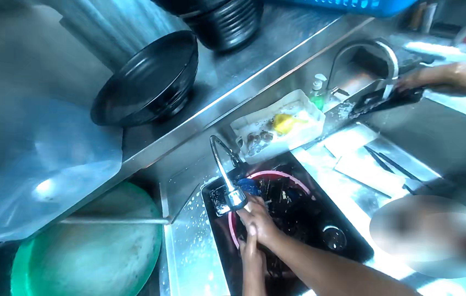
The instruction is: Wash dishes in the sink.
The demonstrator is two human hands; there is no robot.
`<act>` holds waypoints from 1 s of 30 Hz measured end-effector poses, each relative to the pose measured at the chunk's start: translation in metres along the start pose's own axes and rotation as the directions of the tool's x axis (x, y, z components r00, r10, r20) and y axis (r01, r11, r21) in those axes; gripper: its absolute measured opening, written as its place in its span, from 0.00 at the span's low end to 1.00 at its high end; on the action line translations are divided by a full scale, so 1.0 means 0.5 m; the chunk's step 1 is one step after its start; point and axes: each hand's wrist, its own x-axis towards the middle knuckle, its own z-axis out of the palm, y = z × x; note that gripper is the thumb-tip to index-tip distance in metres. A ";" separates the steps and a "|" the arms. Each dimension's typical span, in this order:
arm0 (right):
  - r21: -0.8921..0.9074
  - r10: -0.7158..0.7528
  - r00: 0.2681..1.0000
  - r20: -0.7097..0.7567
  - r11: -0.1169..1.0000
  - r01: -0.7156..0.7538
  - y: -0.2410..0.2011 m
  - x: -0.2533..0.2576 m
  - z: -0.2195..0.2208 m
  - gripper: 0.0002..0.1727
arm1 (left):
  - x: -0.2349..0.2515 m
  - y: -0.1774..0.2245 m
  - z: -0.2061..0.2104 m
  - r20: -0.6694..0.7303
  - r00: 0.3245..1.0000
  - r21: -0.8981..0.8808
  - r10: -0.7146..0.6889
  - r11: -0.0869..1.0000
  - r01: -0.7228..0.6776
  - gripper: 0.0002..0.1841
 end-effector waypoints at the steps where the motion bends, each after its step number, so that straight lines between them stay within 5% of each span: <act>1: -0.052 0.028 0.999 0.019 0.998 -0.027 -0.013 0.010 -0.001 0.29 | 0.006 0.008 -0.006 -0.038 0.999 0.004 0.012 1.000 -0.012 0.43; 4: -0.184 0.154 0.985 -0.079 0.969 -0.167 -0.010 0.065 -0.015 0.29 | 0.017 0.030 -0.014 -0.151 0.988 -0.078 0.020 0.996 -0.033 0.24; 7: -0.186 0.310 0.938 -0.155 0.923 -0.336 0.048 0.103 -0.060 0.30 | 0.032 0.032 -0.030 -0.301 0.952 -0.184 -0.055 0.983 -0.001 0.18; 10: 0.279 0.420 0.883 -0.209 0.891 -0.358 0.125 0.079 -0.090 0.31 | 0.074 0.008 -0.026 -0.372 0.920 -0.239 -0.122 0.971 0.032 0.19; 12: 0.614 0.533 0.814 -0.233 0.729 -0.301 0.137 0.026 -0.086 0.34 | 0.091 -0.034 0.011 -0.453 0.867 -0.197 -0.209 0.972 0.132 0.18; 15: 0.809 0.645 0.755 -0.118 0.503 -0.303 0.120 -0.046 -0.097 0.33 | 0.114 -0.132 0.091 -0.410 0.849 -0.143 -0.335 0.942 0.303 0.24; 18: 0.754 0.671 0.658 -0.343 0.614 -0.233 0.161 -0.076 -0.170 0.18 | 0.130 -0.196 0.131 -0.150 0.856 0.075 -0.495 0.857 0.509 0.29; 19: 0.716 0.658 0.622 -0.424 0.665 -0.215 0.180 -0.077 -0.216 0.15 | 0.140 -0.208 0.126 -0.080 0.872 0.180 -0.483 0.853 0.489 0.26; 21: 0.647 0.607 0.591 -0.532 0.742 -0.179 0.227 -0.078 -0.319 0.16 | 0.176 -0.225 0.075 -0.155 0.930 0.394 -0.332 0.843 0.367 0.21; 23: 0.632 0.580 0.579 -0.573 0.763 -0.139 0.295 -0.063 -0.411 0.10 | 0.221 -0.237 -0.009 -0.302 0.949 0.622 -0.093 0.735 0.270 0.22; 27: 0.781 0.717 0.482 -0.504 0.616 -0.100 0.479 -0.023 -0.495 0.08 | 0.262 -0.284 -0.152 -0.474 0.867 0.821 -0.156 0.278 0.499 0.19; 30: 0.772 0.801 0.417 -0.430 0.566 -0.290 0.543 0.005 -0.483 0.11 | 0.235 -0.333 -0.195 -0.361 0.912 0.924 -0.194 0.058 0.378 0.20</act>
